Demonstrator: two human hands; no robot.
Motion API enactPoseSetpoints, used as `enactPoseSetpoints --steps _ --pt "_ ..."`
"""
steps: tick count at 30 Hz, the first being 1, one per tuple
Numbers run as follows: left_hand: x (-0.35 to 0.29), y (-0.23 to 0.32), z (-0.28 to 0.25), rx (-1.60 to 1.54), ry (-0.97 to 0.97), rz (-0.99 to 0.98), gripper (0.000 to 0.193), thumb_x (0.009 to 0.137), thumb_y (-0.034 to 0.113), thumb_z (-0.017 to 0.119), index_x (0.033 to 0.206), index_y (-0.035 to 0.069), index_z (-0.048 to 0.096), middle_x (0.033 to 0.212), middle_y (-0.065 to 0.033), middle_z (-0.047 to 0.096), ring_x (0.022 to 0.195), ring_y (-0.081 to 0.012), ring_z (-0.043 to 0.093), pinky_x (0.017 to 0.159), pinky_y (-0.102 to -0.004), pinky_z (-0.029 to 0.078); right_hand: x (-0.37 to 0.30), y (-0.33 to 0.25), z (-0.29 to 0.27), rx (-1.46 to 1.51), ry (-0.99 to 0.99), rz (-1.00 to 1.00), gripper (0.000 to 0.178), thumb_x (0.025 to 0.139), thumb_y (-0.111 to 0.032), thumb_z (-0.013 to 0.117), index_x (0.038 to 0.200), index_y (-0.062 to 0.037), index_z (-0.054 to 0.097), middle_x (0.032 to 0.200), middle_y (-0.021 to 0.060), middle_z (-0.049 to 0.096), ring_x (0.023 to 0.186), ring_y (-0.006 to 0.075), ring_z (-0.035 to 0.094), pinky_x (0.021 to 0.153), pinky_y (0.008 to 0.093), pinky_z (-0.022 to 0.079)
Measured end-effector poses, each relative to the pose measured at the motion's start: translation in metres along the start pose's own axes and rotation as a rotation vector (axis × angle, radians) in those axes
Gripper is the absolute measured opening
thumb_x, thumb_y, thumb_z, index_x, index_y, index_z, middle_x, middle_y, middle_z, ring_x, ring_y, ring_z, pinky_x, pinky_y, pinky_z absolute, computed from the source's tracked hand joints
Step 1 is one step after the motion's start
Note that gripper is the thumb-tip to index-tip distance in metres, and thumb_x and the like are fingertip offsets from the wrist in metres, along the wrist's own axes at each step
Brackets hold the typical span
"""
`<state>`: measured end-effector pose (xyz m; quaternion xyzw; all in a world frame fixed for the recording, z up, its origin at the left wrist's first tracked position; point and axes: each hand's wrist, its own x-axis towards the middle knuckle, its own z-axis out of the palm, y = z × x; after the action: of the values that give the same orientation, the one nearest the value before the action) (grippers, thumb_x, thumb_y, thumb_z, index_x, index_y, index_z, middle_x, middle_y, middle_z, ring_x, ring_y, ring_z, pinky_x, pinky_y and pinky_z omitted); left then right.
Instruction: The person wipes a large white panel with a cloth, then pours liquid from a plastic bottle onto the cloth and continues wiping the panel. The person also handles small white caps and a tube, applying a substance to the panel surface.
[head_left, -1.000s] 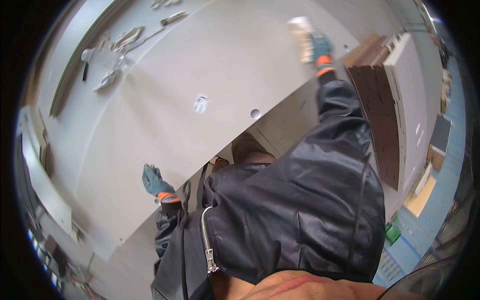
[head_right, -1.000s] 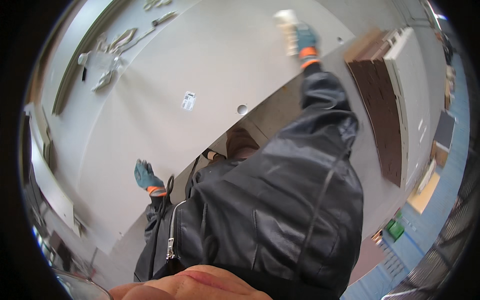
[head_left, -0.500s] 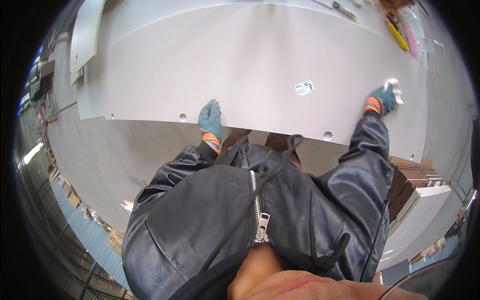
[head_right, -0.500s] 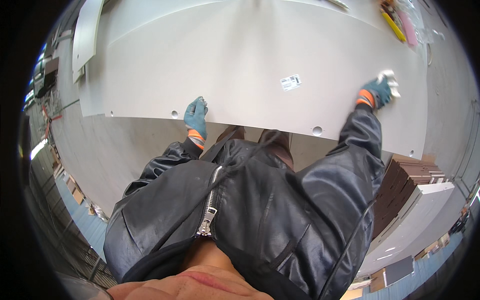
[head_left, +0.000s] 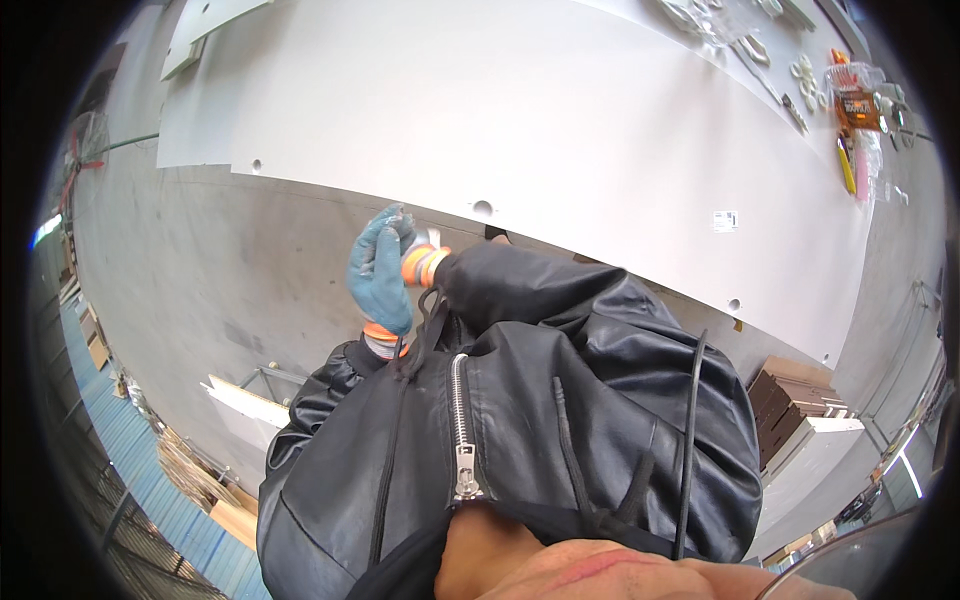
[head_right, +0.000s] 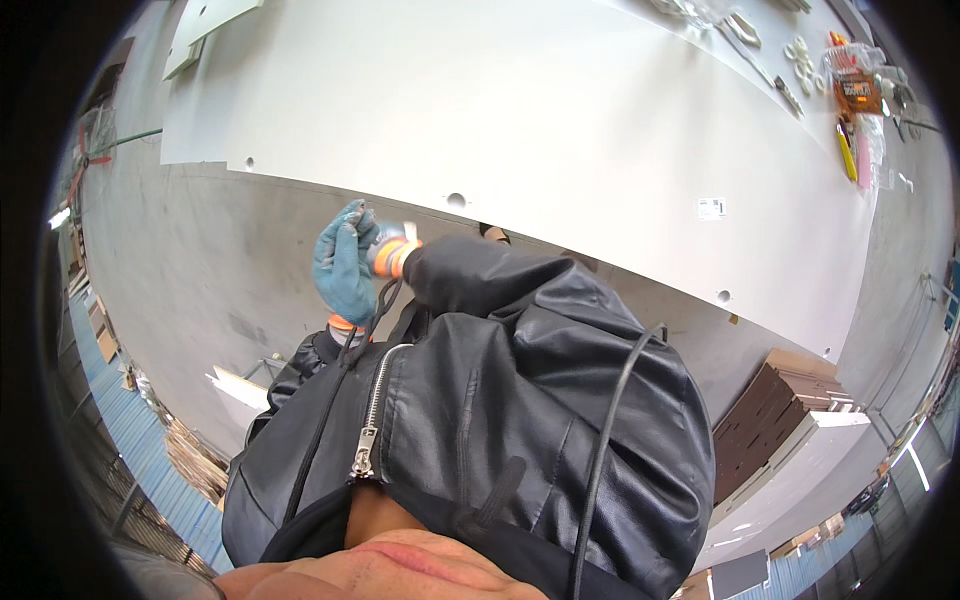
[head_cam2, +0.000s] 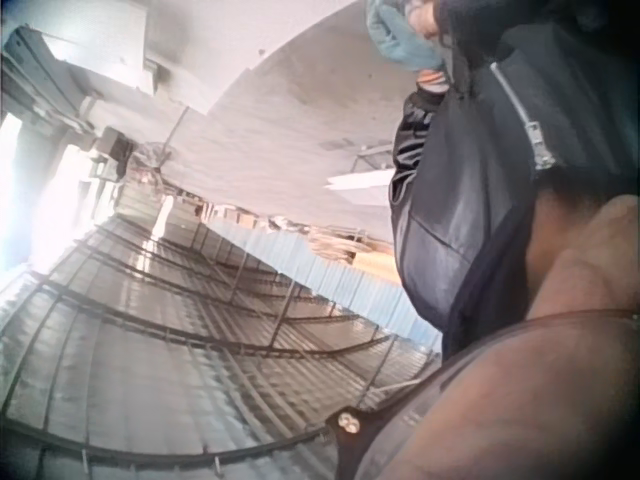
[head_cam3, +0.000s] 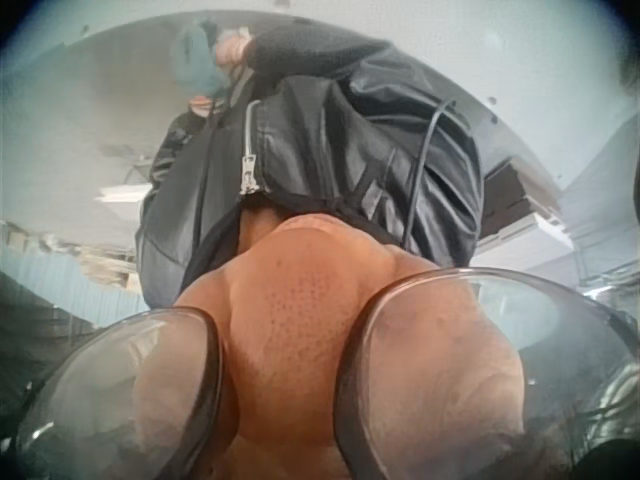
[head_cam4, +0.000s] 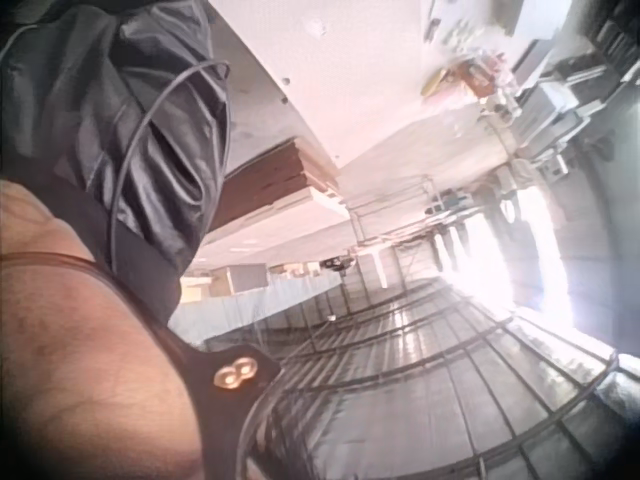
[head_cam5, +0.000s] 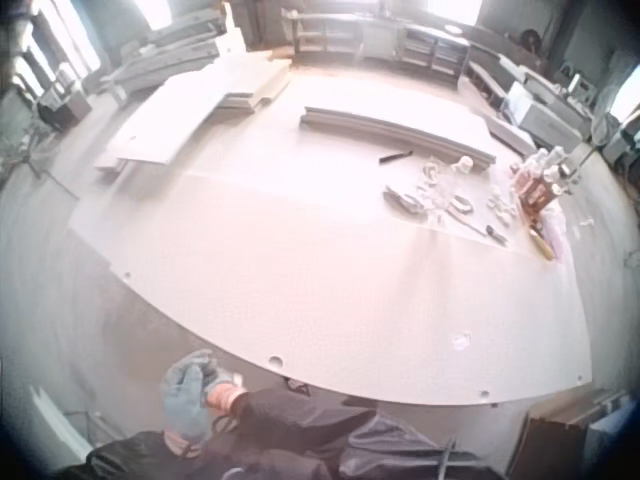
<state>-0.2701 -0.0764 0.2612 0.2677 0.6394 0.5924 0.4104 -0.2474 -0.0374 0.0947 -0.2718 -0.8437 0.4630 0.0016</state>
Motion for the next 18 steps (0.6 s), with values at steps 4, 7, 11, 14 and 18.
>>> enactPoseSetpoints --steps 4,7,11,14,18 --pt "0.019 0.018 -0.055 -0.055 0.049 0.036 0.026 0.101 0.009 0.052 0.121 -0.004 0.062 0.116 -0.012 0.068 0.103 -0.0185 0.067 0.092 -0.0335 0.056 -0.004 -0.005 -0.036 0.647 -0.052 0.206 0.04 0.099 -0.03 0.056 0.131 -0.0074 0.058 0.106 0.0108 0.069 0.093 0.0225 0.069 0.083 0.0368 0.055" --pt "0.026 0.018 -0.091 -0.098 0.177 -0.078 0.026 0.101 0.013 0.054 0.119 -0.003 0.063 0.115 -0.0122 0.068 0.101 -0.0178 0.067 0.091 -0.0328 0.056 -0.06 0.084 -0.141 0.265 0.38 0.178 0.03 0.098 -0.024 0.056 0.122 -0.0079 0.062 0.104 0.0112 0.07 0.095 0.0248 0.068 0.084 0.0374 0.055" --pt "0.043 0.015 -0.112 -0.13 0.231 -0.146 0.027 0.1 0.016 0.057 0.117 -0.003 0.064 0.114 -0.0106 0.069 0.1 -0.0169 0.067 0.089 -0.0315 0.056 -0.228 0.287 -0.26 -0.515 0.962 0.805 0.029 0.1 -0.014 0.046 0.125 -0.0081 0.06 0.121 0.0175 0.063 0.113 0.0336 0.06 0.096 0.0415 0.049" --pt "0.052 0.015 -0.124 -0.115 0.28 -0.172 0.026 0.1 0.016 0.057 0.117 -0.002 0.064 0.114 -0.0099 0.069 0.1 -0.017 0.067 0.089 -0.0311 0.056 -0.281 0.333 -0.296 -0.501 1.441 1.218 0.037 0.094 -0.044 0.056 0.107 -0.0129 0.072 0.094 0.0096 0.073 0.08 0.0315 0.071 0.072 0.0438 0.054" --pt "0.075 0.012 -0.135 -0.128 0.32 -0.214 0.025 0.1 0.016 0.058 0.116 -0.001 0.065 0.116 -0.0101 0.068 0.101 -0.0175 0.066 0.089 -0.0311 0.056 -0.174 0.327 -0.269 -1.111 1.193 1.37 0.024 0.097 -0.035 0.052 0.096 -0.0146 0.065 0.076 0.0103 0.062 0.073 0.027 0.068 0.065 0.0443 0.054"
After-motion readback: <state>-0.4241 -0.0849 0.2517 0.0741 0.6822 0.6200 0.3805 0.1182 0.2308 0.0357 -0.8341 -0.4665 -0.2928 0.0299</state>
